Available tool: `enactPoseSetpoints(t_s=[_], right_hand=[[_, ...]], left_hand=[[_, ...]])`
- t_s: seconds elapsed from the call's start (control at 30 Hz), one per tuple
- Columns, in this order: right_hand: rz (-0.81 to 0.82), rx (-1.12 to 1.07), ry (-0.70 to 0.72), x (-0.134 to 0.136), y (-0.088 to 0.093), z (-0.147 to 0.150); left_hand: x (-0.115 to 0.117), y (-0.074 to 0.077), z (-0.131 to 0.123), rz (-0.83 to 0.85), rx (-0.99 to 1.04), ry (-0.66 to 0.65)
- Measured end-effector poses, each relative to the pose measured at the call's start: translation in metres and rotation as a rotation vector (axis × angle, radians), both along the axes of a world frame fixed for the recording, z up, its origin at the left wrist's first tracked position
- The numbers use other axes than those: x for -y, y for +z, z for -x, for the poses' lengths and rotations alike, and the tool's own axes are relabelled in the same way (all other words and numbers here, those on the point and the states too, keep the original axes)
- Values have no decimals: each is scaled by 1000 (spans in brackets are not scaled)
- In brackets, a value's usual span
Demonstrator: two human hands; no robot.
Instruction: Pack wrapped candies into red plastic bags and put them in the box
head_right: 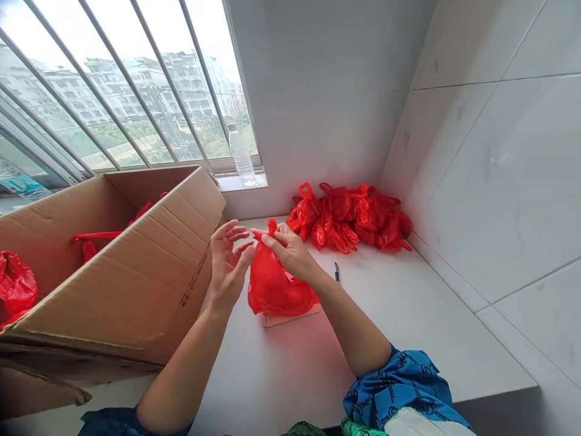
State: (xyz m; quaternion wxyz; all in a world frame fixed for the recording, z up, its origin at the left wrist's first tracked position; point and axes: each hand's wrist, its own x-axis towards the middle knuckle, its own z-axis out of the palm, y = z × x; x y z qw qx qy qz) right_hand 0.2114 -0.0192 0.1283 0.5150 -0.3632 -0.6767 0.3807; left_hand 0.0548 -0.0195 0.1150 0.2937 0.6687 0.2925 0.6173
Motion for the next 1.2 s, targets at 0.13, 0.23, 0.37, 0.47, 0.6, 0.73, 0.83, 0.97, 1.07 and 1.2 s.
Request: enactPoseSetpoints(t_s=[0.13,0.23,0.37,0.47,0.6,0.73,0.83,0.97,1.07,1.2], right_hand=[[160,-202,12,-5,-6,-1],[259,-338,33,-7,-11,-2],[319,-501,101,-9,-14,-4],[313,-507,200,-9,-13,-8],[204,-243,309,-5,-9,-22],[-49,124,167,2,-8,-30],[-254,266,-29,6,-11,-24],[-368,269,-78,13,-17,-11],[-486,258,-99,18,-20,-10],[-498,254,-94,36,-27,-34]], left_hand=[[7,-20,-8,369,-73,-169],[5,-22,-3,574,52,-282],[-4,-20,10,784,190,-543],[-7,-20,15,802,79,-556],[-8,-13,18,821,-15,-513],[-10,-8,18,939,147,-595],[-10,-10,17,1030,155,-588],[-6,-14,15,958,213,-528],[-5,-13,18,888,184,-544],[-13,-18,30,692,162,-305]])
